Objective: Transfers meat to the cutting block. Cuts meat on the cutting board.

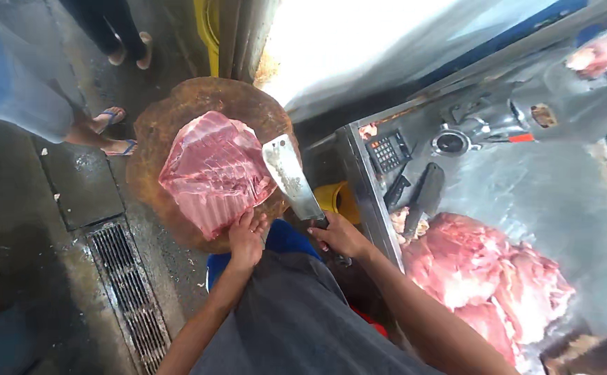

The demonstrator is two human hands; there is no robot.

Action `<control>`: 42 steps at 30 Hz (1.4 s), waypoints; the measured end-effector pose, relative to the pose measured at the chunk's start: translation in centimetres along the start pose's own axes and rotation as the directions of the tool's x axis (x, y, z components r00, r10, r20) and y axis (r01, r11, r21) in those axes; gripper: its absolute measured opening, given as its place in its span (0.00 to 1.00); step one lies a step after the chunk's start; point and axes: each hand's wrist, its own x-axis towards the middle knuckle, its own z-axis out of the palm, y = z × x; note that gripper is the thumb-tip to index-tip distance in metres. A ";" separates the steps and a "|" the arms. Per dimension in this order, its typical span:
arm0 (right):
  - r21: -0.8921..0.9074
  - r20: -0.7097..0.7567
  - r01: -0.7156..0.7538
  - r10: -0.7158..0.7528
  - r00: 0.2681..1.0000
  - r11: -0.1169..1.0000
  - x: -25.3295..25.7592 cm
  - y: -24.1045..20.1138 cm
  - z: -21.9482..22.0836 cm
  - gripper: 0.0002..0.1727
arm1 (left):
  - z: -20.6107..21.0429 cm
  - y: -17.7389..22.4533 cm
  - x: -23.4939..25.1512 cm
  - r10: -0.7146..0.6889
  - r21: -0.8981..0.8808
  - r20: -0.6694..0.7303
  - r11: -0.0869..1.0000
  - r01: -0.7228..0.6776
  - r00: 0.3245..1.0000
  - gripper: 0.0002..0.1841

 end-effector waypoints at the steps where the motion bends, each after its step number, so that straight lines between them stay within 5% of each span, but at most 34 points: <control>1: 0.009 0.078 -0.008 0.008 0.997 1.000 1.2 0.4 -1.4 0.13 | 1.3 -0.3 0.2 0.020 -0.058 -0.079 0.998 -0.024 0.997 0.15; 5: 0.016 0.289 -0.076 0.068 0.955 0.997 5.1 1.4 -6.6 0.13 | 6.2 -1.5 1.7 0.169 0.021 -0.359 0.985 -0.173 0.918 0.26; 9: -0.464 0.105 -0.041 0.101 0.989 0.885 6.4 -0.6 -10.2 0.30 | 10.8 -1.9 5.2 0.391 0.035 -0.541 0.895 -0.444 0.745 0.32; 12: -0.546 0.086 0.037 0.012 0.996 0.837 6.9 -1.7 -12.1 0.34 | 12.4 -1.1 7.3 0.511 0.041 -0.621 0.778 -0.627 0.594 0.28; 14: -0.490 0.163 0.094 -0.015 0.987 0.867 6.7 -2.5 -13.2 0.27 | 12.0 -0.3 8.2 0.532 -0.017 -0.658 0.697 -0.716 0.533 0.21; 18: -0.196 0.435 0.258 -0.152 0.888 0.946 6.0 -3.8 -14.4 0.16 | 8.5 0.3 7.7 0.538 -0.251 -0.641 0.527 -0.812 0.548 0.13; 23: -0.361 0.453 0.390 -0.207 0.867 0.847 5.4 -8.6 -12.1 0.20 | 3.5 0.7 2.7 0.667 -0.036 -0.634 0.480 -0.877 0.391 0.21; 25: -0.446 0.464 0.426 -0.204 0.862 0.787 5.9 -9.1 -10.4 0.23 | 1.4 0.5 1.8 0.667 -0.041 -0.622 0.495 -0.868 0.410 0.20; 30: -0.578 0.547 0.497 -0.144 0.824 0.647 9.0 -6.0 -7.0 0.26 | 2.7 -1.3 3.6 0.572 -0.199 -0.474 0.671 -0.715 0.669 0.23; 33: -0.550 0.473 0.458 -0.191 0.860 0.698 9.9 -4.2 -6.8 0.24 | 4.9 -1.0 5.3 0.452 -0.165 -0.549 0.766 -0.622 0.703 0.14; 36: -0.503 0.419 0.402 -0.191 0.888 0.766 9.9 -5.2 -8.2 0.22 | 4.8 -1.1 5.8 0.485 -0.280 -0.540 0.667 -0.690 0.688 0.11; 39: -0.517 0.417 0.427 -0.217 0.883 0.742 9.9 -6.3 -9.6 0.21 | 3.8 -0.9 5.6 0.570 -0.261 -0.558 0.569 -0.780 0.603 0.08; 42: -0.519 0.477 0.486 -0.234 0.847 0.703 10.3 -6.0 -9.7 0.21 | 2.8 0.0 4.2 0.650 -0.179 -0.551 0.521 -0.835 0.523 0.17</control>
